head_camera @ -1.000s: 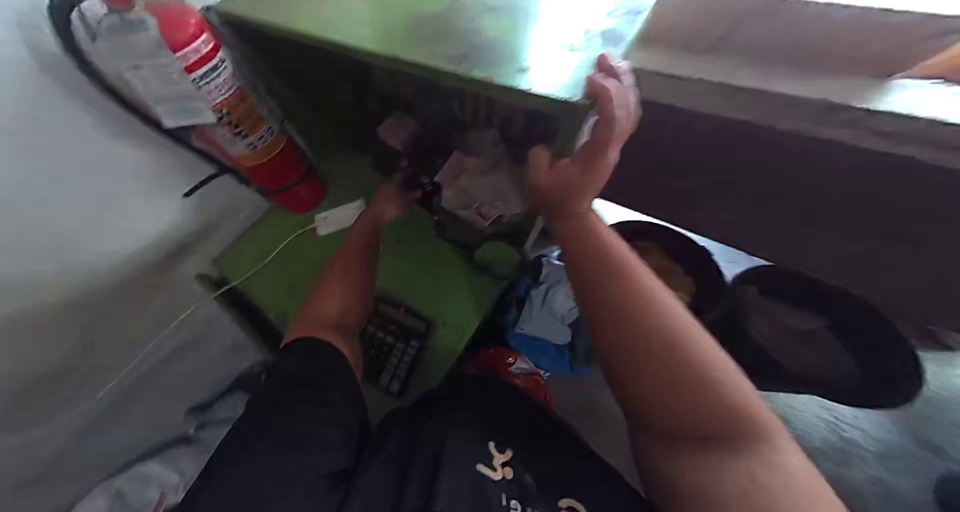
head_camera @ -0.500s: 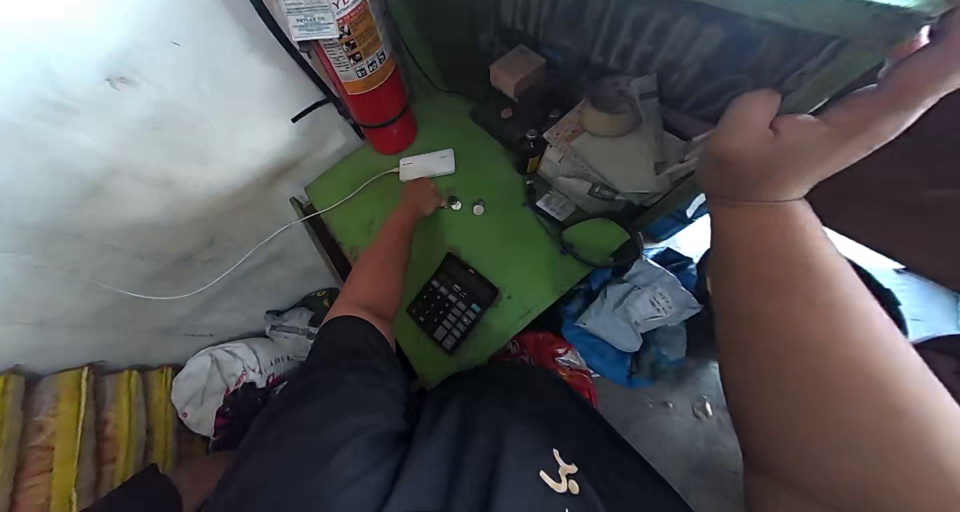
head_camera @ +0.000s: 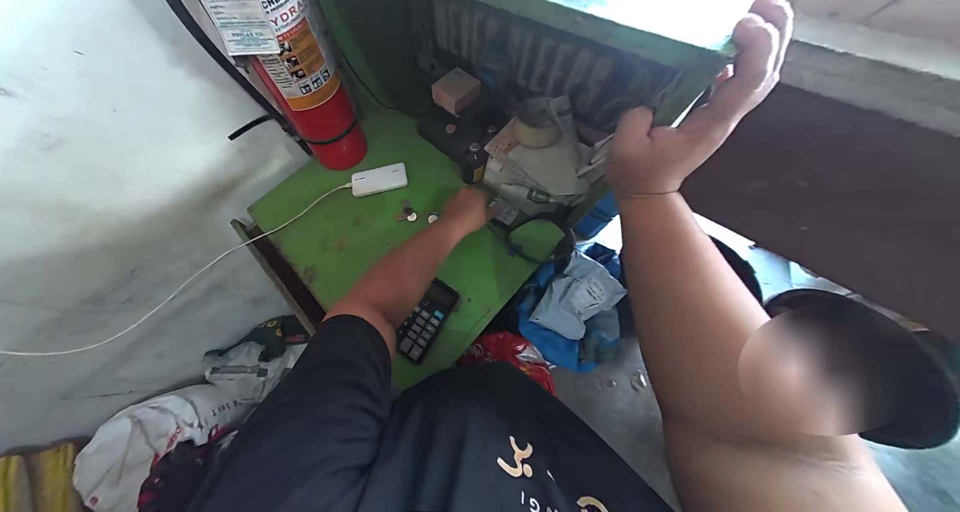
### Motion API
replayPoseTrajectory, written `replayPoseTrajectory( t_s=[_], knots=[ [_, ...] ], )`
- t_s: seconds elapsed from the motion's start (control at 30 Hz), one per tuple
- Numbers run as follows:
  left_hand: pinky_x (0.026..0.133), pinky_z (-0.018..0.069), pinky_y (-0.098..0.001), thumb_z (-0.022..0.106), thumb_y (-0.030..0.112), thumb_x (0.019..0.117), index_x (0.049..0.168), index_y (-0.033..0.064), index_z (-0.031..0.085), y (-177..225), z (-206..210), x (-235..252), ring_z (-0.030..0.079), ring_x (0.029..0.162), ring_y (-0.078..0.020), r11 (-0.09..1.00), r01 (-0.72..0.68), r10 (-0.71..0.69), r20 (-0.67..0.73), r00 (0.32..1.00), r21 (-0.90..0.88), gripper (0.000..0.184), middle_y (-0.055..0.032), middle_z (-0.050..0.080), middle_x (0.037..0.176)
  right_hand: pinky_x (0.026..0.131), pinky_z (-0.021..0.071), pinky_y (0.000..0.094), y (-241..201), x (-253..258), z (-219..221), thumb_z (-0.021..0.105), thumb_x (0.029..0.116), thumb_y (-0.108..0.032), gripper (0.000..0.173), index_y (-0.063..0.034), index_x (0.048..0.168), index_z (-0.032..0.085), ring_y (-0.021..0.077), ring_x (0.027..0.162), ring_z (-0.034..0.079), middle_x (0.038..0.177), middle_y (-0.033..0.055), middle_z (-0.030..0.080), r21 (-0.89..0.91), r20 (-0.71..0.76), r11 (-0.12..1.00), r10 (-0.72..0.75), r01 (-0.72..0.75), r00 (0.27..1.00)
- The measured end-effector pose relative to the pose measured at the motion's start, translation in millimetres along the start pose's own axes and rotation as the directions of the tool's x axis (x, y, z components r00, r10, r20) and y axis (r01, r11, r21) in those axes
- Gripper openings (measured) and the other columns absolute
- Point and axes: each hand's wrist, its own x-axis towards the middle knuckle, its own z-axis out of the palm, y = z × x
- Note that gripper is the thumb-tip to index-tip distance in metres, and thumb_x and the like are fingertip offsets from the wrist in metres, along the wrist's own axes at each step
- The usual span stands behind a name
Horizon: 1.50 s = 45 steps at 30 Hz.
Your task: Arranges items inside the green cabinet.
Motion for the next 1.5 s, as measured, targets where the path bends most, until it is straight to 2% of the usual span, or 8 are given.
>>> replayPoseTrajectory(
  t_s=[0.17, 0.5, 0.73, 0.87, 1.03, 1.27, 1.37, 1.5],
  knots=[
    [0.088, 0.0557, -0.0654, 0.071, 0.032, 0.0940, 0.110, -0.0011, 0.072, 44, -1, 6, 0.066, 0.114, -0.0430, 0.965, 0.239, -0.248, 0.078, 0.966, 0.106, 0.037, -0.0247, 0.067, 0.123, 0.119, 0.0323, 0.0499, -3, 2, 0, 0.064, 0.0815, -0.014, 0.058, -0.0010, 0.137, 0.050, 0.0378, 0.144, 0.042, 0.146, 0.0268, 0.051, -0.036, 0.009, 0.999, -0.011, 0.011, 1.000],
    [0.091, 0.0548, -0.0640, 0.073, 0.023, 0.0916, 0.117, -0.0042, 0.067, 55, -1, 9, 0.065, 0.117, -0.0429, 0.929, 0.363, -0.355, 0.106, 0.929, -0.070, 0.038, -0.0266, 0.065, 0.126, 0.116, 0.0362, 0.0488, -3, 2, -1, 0.066, 0.0800, -0.012, 0.058, 0.0027, 0.134, 0.051, 0.0392, 0.143, 0.042, 0.146, 0.0289, 0.051, 0.001, 0.009, 1.000, 0.001, -0.001, 1.000],
    [0.097, 0.0503, -0.0667, 0.067, 0.029, 0.0966, 0.113, -0.0074, 0.069, 25, -4, 20, 0.063, 0.118, -0.0447, 0.940, 0.301, -0.286, 0.107, 0.952, -0.159, 0.040, -0.0292, 0.066, 0.123, 0.119, 0.0331, 0.0496, -4, 2, 0, 0.064, 0.0803, -0.011, 0.056, 0.0012, 0.134, 0.051, 0.0388, 0.144, 0.043, 0.145, 0.0286, 0.052, -0.022, -0.008, 1.000, -0.002, 0.002, 1.000],
    [0.097, 0.0483, -0.0692, 0.063, 0.026, 0.0991, 0.116, -0.0012, 0.070, 8, -44, -2, 0.063, 0.119, -0.0445, 0.952, 0.267, -0.264, 0.037, 0.964, -0.152, 0.033, -0.0266, 0.067, 0.121, 0.118, 0.0340, 0.0490, -6, 3, 0, 0.064, 0.0802, -0.014, 0.055, 0.0002, 0.132, 0.053, 0.0395, 0.143, 0.043, 0.144, 0.0282, 0.053, -0.039, 0.000, 0.999, 0.013, -0.013, 1.000],
    [0.096, 0.0534, -0.0596, 0.066, 0.016, 0.0981, 0.118, 0.0007, 0.070, 28, -77, -26, 0.069, 0.106, -0.0371, 0.911, 0.085, -0.192, -0.234, 0.953, -0.403, 0.025, -0.0218, 0.071, 0.111, 0.119, 0.0333, 0.0499, -3, 1, 0, 0.065, 0.0795, -0.014, 0.057, 0.0007, 0.133, 0.052, 0.0400, 0.143, 0.043, 0.144, 0.0284, 0.053, -0.015, 0.000, 1.000, 0.011, -0.011, 1.000],
    [0.096, 0.0581, -0.0431, 0.066, 0.012, 0.1001, 0.130, -0.0011, 0.062, 69, -41, 32, 0.071, 0.105, -0.0248, 0.677, -0.014, -0.106, -0.117, 0.987, -0.735, 0.033, -0.0183, 0.070, 0.120, 0.120, 0.0329, 0.0504, -7, 1, 0, 0.064, 0.0790, -0.012, 0.057, 0.0005, 0.133, 0.052, 0.0396, 0.144, 0.042, 0.145, 0.0275, 0.053, -0.039, 0.008, 0.999, 0.017, -0.017, 1.000],
    [0.099, 0.0573, -0.0464, 0.064, 0.016, 0.1012, 0.133, 0.0019, 0.064, 68, -42, 36, 0.071, 0.110, -0.0273, 0.752, -0.032, -0.080, -0.139, 0.987, -0.659, 0.035, -0.0185, 0.069, 0.124, 0.119, 0.0334, 0.0510, -7, 4, -2, 0.064, 0.0791, -0.013, 0.057, 0.0001, 0.133, 0.052, 0.0395, 0.143, 0.043, 0.145, 0.0271, 0.053, -0.059, 0.030, 0.998, 0.019, -0.017, 0.999],
    [0.095, 0.0584, -0.0473, 0.063, 0.018, 0.1022, 0.120, 0.0037, 0.072, 16, -65, 7, 0.073, 0.100, -0.0261, 0.861, 0.025, -0.130, -0.174, 0.976, -0.508, 0.025, -0.0157, 0.073, 0.114, 0.118, 0.0333, 0.0504, -3, 2, -1, 0.065, 0.0812, -0.015, 0.056, -0.0019, 0.134, 0.052, 0.0391, 0.143, 0.043, 0.145, 0.0260, 0.053, -0.031, 0.020, 0.999, -0.013, 0.013, 1.000]
  ],
)
